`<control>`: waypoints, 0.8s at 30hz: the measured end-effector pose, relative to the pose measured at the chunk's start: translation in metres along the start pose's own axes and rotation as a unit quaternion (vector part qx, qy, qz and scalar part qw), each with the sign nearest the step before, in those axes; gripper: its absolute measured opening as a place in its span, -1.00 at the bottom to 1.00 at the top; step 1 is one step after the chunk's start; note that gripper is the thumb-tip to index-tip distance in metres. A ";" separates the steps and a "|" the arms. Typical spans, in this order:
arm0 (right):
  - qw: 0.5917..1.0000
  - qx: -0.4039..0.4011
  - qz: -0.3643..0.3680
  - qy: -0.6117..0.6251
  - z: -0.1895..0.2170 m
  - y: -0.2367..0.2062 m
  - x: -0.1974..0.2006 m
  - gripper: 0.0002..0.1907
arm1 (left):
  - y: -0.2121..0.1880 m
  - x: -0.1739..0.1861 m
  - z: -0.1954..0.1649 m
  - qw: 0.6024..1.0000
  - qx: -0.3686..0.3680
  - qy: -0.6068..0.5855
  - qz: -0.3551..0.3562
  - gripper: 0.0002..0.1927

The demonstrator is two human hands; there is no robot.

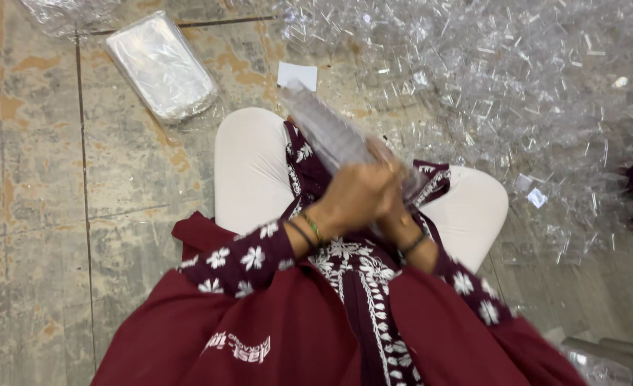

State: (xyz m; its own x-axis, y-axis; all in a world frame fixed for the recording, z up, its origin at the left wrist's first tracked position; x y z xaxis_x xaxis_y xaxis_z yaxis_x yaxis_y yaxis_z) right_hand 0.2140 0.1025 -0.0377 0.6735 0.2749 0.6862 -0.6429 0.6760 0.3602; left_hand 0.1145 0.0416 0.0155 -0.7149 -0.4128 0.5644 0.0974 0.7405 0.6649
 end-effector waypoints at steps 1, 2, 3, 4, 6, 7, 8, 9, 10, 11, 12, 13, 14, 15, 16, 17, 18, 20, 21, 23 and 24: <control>1.000 -0.019 0.016 0.011 0.003 0.017 -0.003 -0.32 | 0.009 0.001 0.012 0.998 0.005 0.047 0.040 -0.93; 0.999 -0.035 0.029 0.022 0.006 0.033 -0.002 -0.33 | 0.020 0.013 0.027 0.999 0.002 0.030 -0.017 -0.90; 0.999 -0.003 0.050 0.018 0.011 0.049 0.006 -0.21 | 0.033 0.032 0.048 0.997 -0.007 0.018 -0.075 -0.80; 0.997 0.030 0.069 0.015 0.014 0.064 0.022 -0.08 | 0.045 0.052 0.066 0.992 -0.035 0.033 -0.116 -0.88; 0.991 0.033 0.118 -0.053 0.017 0.090 0.049 0.01 | 0.073 0.084 0.109 0.995 -0.003 -0.019 -0.100 -0.92; 0.982 0.005 0.145 -0.117 0.014 0.101 0.065 -0.03 | 0.080 0.096 0.126 0.996 0.026 -0.004 -0.082 -0.90; 0.968 -0.024 0.173 -0.181 0.010 0.111 0.077 -0.06 | 0.086 0.107 0.142 0.996 0.055 0.010 -0.064 -0.87; 0.951 -0.018 0.192 -0.242 0.008 0.118 0.082 -0.11 | 0.090 0.113 0.154 0.995 0.084 0.024 -0.045 -0.85; 0.930 -0.014 0.209 -0.302 0.004 0.124 0.086 -0.16 | 0.092 0.114 0.161 0.995 0.085 0.022 -0.047 -0.85; 0.905 -0.012 0.224 -0.360 -0.002 0.129 0.091 -0.20 | 0.094 0.114 0.167 0.995 0.084 0.020 -0.049 -0.85; 0.913 0.001 0.200 -0.356 -0.006 0.133 0.095 -0.40 | 0.096 0.114 0.172 0.995 0.085 0.016 -0.050 -0.85; 0.919 0.014 0.179 -0.352 -0.011 0.135 0.098 -0.59 | 0.097 0.115 0.178 0.994 0.088 0.023 -0.057 -0.84; 0.923 0.027 0.157 -0.349 -0.016 0.137 0.101 -0.72 | 0.099 0.118 0.185 0.993 0.092 0.029 -0.066 -0.83; 0.933 0.041 0.124 -0.337 -0.021 0.139 0.105 -0.75 | 0.101 0.122 0.191 0.992 0.096 0.037 -0.077 -0.82; 0.940 0.056 0.091 -0.323 -0.025 0.139 0.109 -0.77 | 0.101 0.125 0.196 0.991 0.094 0.050 -0.086 -0.82; 0.947 0.071 0.056 -0.309 -0.028 0.141 0.111 -0.77 | 0.100 0.128 0.200 0.989 0.091 0.063 -0.094 -0.82; 0.953 0.102 0.021 -0.284 -0.029 0.143 0.111 -0.79 | 0.101 0.129 0.203 0.988 0.087 0.077 -0.103 -0.82; 0.958 0.159 -0.046 -0.233 -0.029 0.144 0.111 -0.80 | 0.098 0.127 0.208 0.986 0.121 0.082 -0.075 -0.81; 0.961 0.159 -0.053 -0.222 -0.030 0.144 0.110 -0.79 | 0.096 0.126 0.208 0.985 0.141 0.082 -0.060 -0.80; 0.963 0.163 -0.069 -0.204 -0.030 0.144 0.110 -0.75 | 0.092 0.128 0.205 0.980 0.177 0.083 -0.045 -0.76; 0.963 0.158 -0.081 -0.202 -0.030 0.143 0.111 -0.77 | 0.093 0.130 0.203 0.977 0.194 0.083 -0.038 -0.74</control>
State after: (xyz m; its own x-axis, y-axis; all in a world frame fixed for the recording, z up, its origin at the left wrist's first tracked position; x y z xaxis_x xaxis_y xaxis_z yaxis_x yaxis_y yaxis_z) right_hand 0.2080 0.2506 0.0710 0.6192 -0.1483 0.7711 -0.6627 0.4281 0.6145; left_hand -0.1103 0.1642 0.0515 -0.5842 -0.5315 0.6134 -0.2455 0.8361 0.4906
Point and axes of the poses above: each hand's wrist, its own y-axis towards the middle knuckle, its own x-axis out of the back of the hand, z = x × y, the point moved 3 cm from there along y, towards the middle knuckle, and after that the axes turned 10 degrees about -x, right-handed, at the moved point
